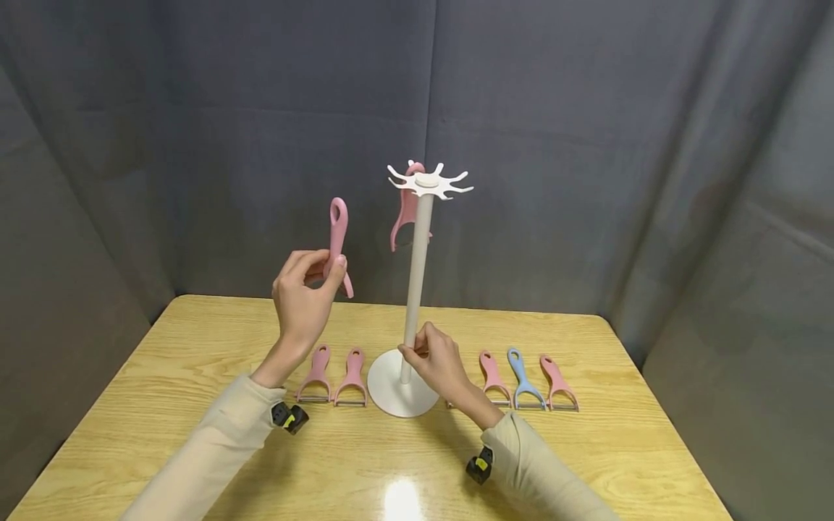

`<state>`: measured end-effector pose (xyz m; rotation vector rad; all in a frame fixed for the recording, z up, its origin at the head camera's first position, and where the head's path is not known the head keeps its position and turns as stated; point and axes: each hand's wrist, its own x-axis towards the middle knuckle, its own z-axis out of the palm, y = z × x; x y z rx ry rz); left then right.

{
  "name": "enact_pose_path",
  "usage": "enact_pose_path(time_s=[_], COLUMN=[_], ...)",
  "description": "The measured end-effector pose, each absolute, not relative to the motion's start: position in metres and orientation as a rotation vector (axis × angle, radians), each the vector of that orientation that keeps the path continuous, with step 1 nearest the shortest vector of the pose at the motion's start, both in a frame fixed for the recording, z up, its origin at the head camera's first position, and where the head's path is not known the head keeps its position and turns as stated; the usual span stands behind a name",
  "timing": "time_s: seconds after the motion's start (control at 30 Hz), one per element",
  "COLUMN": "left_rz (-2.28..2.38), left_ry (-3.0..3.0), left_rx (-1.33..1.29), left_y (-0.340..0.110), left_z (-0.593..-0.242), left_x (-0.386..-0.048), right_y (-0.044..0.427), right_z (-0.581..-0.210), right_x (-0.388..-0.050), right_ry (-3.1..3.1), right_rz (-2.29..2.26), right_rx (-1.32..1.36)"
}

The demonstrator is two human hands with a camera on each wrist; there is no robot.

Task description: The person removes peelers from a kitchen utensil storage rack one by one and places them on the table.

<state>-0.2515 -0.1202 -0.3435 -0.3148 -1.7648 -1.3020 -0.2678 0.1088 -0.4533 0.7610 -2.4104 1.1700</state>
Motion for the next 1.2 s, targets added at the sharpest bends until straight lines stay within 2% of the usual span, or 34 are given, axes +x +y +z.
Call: enact_pose_path(time_s=[1.2], left_rz=[-1.281], left_ry=[-1.859], left_rx=[-0.297], left_y=[-0.135], left_z=[-0.358], left_x=[-0.250], right_y=[0.110], right_z=[-0.454], right_x=[-0.267], right_ry=[-2.447], right_rz=[1.161], right_rx=[0.732])
